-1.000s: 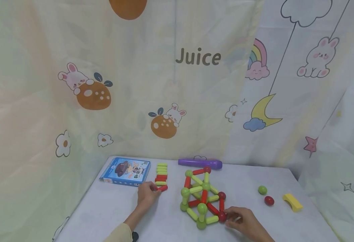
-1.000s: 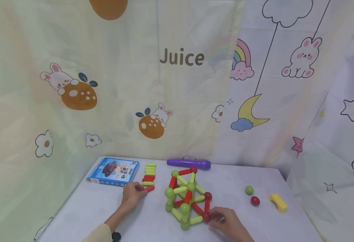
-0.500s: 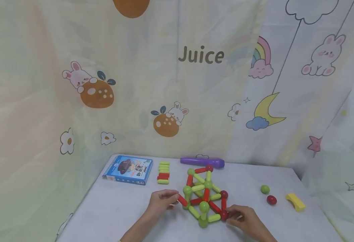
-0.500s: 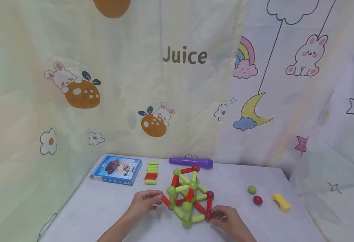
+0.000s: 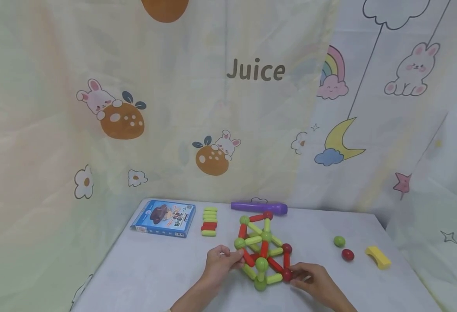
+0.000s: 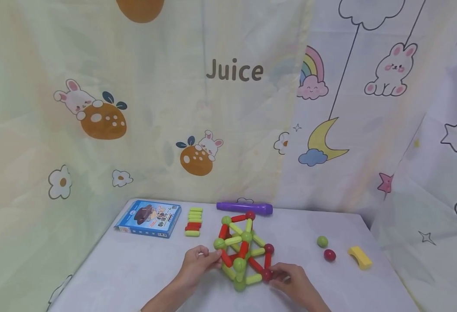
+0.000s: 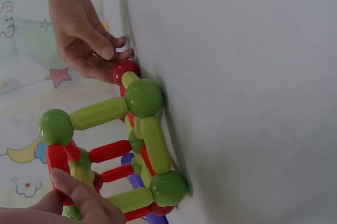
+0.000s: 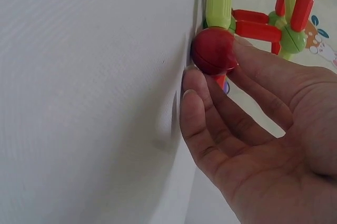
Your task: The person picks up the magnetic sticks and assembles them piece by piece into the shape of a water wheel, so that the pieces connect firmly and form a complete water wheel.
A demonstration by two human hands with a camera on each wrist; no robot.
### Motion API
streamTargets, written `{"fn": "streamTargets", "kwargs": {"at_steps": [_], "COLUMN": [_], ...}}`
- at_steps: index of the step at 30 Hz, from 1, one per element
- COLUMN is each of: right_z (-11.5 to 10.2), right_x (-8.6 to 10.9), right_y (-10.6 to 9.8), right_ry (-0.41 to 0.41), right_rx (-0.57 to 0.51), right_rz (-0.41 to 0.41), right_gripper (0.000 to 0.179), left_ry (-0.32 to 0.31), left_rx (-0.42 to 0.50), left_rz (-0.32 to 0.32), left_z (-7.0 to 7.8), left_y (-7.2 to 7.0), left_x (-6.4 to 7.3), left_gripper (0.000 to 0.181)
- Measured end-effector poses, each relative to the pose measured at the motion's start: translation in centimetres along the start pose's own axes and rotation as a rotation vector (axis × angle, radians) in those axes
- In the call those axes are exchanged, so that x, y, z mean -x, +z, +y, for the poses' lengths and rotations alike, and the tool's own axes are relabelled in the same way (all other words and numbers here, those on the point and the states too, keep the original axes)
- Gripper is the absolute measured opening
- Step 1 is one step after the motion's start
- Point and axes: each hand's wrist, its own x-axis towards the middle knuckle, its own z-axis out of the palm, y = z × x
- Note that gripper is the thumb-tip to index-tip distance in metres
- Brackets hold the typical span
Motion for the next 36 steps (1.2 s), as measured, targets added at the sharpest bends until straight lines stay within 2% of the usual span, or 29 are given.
{"fn": "streamTargets", "kwargs": {"at_steps": [7,15,21,25,28,30,32,34,36], "right_z": [0.1,0.3,0.4,0.3,0.1,-0.1,-0.5,-1.2,-1.8], "right_x": [-0.1,-0.2,-0.2,-0.2,-0.1,0.0,0.1,0.1,-0.2], "right_y": [0.0,0.1,0.2,0.3,0.6,0.9,1.5,2.2,2.9], "right_ry": [-0.022,-0.013,-0.014,-0.013,0.004,0.033,0.087,0.143,0.173], "right_rx": [0.003,0.007,0.010,0.001,-0.011,-0.024,-0.030,-0.026,-0.003], "right_rz": [0.003,0.014,0.029,0.034,0.043,0.054,0.078,0.116,0.173], "right_gripper": [0.035,0.036,0.036,0.037,0.039,0.043,0.050,0.054,0.054], "left_ry": [-0.053,0.010,-0.001,0.007,0.047,0.105,0.152,0.192,0.210], "left_rx": [0.053,0.115,0.119,0.104,0.009,-0.117,-0.257,-0.370,-0.430], "left_rz": [0.044,0.034,0.042,0.048,0.067,0.111,0.126,0.102,0.035], "left_z": [0.0,0.0,-0.4,-0.4,-0.3,-0.3,-0.4,-0.5,-0.6], "left_y": [0.6,1.1,1.4,1.4,1.0,0.6,0.2,0.0,0.0], "left_x": [0.3,0.4,-0.3,-0.6,-0.4,-0.3,-0.3,-0.4,-0.3], "left_gripper": [0.036,0.035,0.042,0.041,0.039,0.041,0.049,0.057,0.062]}}
